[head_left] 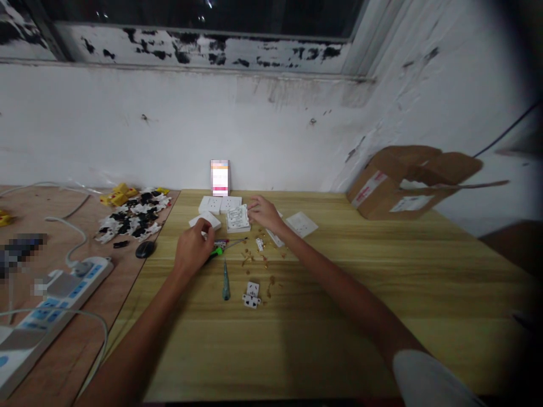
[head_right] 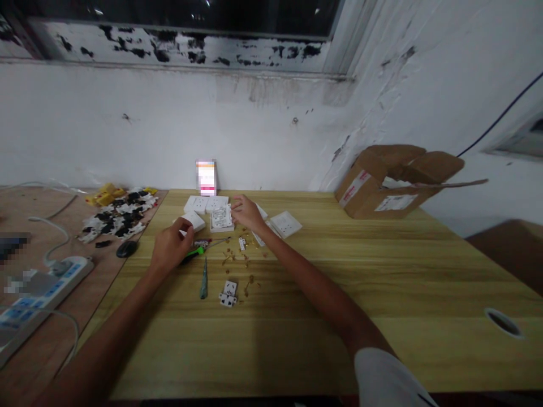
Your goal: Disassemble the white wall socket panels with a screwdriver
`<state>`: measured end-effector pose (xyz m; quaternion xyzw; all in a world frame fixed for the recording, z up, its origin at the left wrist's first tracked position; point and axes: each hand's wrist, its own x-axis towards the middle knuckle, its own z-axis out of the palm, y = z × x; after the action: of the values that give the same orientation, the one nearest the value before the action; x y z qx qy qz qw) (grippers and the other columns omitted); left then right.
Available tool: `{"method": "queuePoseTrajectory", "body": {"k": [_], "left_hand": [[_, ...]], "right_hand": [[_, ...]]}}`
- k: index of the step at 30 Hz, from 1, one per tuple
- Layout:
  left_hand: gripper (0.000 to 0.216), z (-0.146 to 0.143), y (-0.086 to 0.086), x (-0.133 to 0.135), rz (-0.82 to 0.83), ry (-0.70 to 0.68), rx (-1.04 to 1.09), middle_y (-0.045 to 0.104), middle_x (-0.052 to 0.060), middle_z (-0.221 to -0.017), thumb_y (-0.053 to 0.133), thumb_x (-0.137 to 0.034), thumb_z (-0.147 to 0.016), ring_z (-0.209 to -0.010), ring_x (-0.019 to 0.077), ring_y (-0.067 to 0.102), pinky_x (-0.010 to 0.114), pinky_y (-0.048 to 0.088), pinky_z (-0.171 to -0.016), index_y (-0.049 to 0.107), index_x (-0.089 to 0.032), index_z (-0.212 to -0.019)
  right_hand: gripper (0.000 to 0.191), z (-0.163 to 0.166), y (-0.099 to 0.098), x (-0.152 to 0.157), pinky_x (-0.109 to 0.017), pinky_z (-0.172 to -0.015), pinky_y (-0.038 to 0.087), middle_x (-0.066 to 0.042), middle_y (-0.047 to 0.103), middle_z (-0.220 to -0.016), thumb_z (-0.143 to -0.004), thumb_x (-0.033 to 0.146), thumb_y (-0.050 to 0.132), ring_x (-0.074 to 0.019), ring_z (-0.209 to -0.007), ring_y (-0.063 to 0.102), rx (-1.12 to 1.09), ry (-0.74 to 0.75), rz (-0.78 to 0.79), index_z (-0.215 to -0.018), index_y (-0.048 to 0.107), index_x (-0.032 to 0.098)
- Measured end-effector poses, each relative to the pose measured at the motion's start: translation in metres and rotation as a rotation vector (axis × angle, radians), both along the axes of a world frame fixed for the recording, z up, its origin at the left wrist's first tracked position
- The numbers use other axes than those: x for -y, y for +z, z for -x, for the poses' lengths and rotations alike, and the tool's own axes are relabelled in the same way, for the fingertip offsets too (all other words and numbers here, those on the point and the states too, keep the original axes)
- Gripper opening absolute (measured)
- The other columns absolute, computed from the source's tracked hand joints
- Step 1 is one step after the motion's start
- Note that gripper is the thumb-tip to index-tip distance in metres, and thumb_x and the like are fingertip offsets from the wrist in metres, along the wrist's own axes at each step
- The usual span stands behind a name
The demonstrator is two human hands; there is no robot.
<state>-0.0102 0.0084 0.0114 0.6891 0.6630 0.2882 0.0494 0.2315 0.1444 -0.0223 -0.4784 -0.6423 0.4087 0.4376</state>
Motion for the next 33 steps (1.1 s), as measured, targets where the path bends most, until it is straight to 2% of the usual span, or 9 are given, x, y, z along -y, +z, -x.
{"method": "queuePoseTrajectory", "body": {"k": [3,6,9,12,14,17,21,25,33], "left_hand": [[0.021,-0.001,-0.001,0.002,0.0,-0.024,0.013,0.079,0.004,-0.092,0.049,-0.037,-0.099,-0.072,0.0205,0.072,0.029,0.046,-0.068,0.064,-0.022,-0.102],[0.021,-0.001,0.0,0.001,-0.014,-0.054,0.031,0.078,0.004,-0.087,0.048,-0.037,-0.099,-0.072,0.0205,0.072,0.028,0.045,-0.066,0.064,-0.023,-0.103],[0.021,0.0,0.001,0.0,-0.011,-0.055,0.036,0.076,0.003,-0.081,0.048,-0.037,-0.099,-0.07,0.0205,0.071,0.028,0.045,-0.066,0.064,-0.023,-0.102],[0.022,0.001,0.0,0.001,-0.01,-0.059,0.041,0.075,0.003,-0.077,0.048,-0.037,-0.099,-0.068,0.0202,0.071,0.028,0.045,-0.066,0.064,-0.023,-0.101],[0.022,0.001,0.0,0.003,-0.009,-0.068,0.049,0.075,0.003,-0.077,0.048,-0.038,-0.099,-0.068,0.0199,0.07,0.028,0.046,-0.067,0.065,-0.023,-0.1],[0.022,0.001,-0.001,0.005,-0.008,-0.088,0.055,0.074,0.003,-0.078,0.048,-0.038,-0.099,-0.068,0.0196,0.07,0.028,0.046,-0.067,0.065,-0.023,-0.1],[0.022,0.002,-0.002,0.005,-0.026,-0.111,0.055,0.074,0.003,-0.077,0.048,-0.037,-0.1,-0.068,0.0194,0.069,0.028,0.046,-0.067,0.065,-0.023,-0.1],[0.022,0.005,-0.004,0.003,-0.042,-0.126,0.065,0.074,0.003,-0.079,0.048,-0.037,-0.1,-0.069,0.0194,0.069,0.028,0.045,-0.067,0.065,-0.023,-0.1],[0.022,0.007,-0.006,0.002,-0.022,-0.126,0.072,0.074,0.002,-0.079,0.048,-0.038,-0.1,-0.069,0.0194,0.069,0.028,0.044,-0.066,0.064,-0.023,-0.1]], "right_hand": [[0.049,-0.009,0.008,0.001,-0.033,-0.077,0.058,-0.004,0.074,-0.103,-0.076,0.016,0.072,-0.0165,-0.075,0.069,0.25,-0.047,-0.175,-0.124,0.062,0.02],[0.045,-0.016,0.016,0.01,-0.036,-0.083,0.056,-0.008,0.073,-0.11,-0.08,0.018,0.073,-0.0194,-0.083,0.069,0.382,-0.038,-0.312,-0.124,0.063,0.017],[0.043,-0.013,0.021,0.02,-0.04,-0.091,0.054,-0.011,0.069,-0.122,-0.083,0.023,0.074,-0.0244,-0.101,0.067,0.483,0.087,-0.415,-0.125,0.065,0.019],[0.051,-0.006,0.023,0.024,-0.047,-0.108,0.048,-0.014,0.062,-0.137,-0.086,0.03,0.075,-0.0316,-0.126,0.058,0.64,0.217,-0.482,-0.135,0.063,0.02],[0.063,-0.001,0.024,0.022,-0.05,-0.117,0.042,-0.015,0.057,-0.146,-0.086,0.036,0.078,-0.0347,-0.137,0.051,0.724,0.289,-0.485,-0.144,0.058,0.021],[0.081,0.003,0.026,0.012,-0.051,-0.121,0.04,-0.012,0.053,-0.153,-0.078,0.044,0.086,-0.0361,-0.142,0.048,0.794,0.392,-0.417,-0.15,0.054,0.025],[0.094,0.003,0.031,0.002,-0.049,-0.12,0.042,-0.012,0.053,-0.154,-0.068,0.038,0.094,-0.0376,-0.142,0.048,0.8,0.449,-0.395,-0.152,0.054,0.024],[0.097,0.001,0.032,-0.003,-0.052,-0.12,0.041,-0.012,0.054,-0.153,-0.066,0.033,0.094,-0.0378,-0.142,0.047,0.782,0.471,-0.386,-0.153,0.052,0.024],[0.099,-0.014,0.025,-0.015,-0.047,-0.12,0.041,-0.009,0.053,-0.153,-0.069,0.043,0.091,-0.0344,-0.139,0.049,0.807,0.522,-0.405,-0.156,0.048,0.026]]}}
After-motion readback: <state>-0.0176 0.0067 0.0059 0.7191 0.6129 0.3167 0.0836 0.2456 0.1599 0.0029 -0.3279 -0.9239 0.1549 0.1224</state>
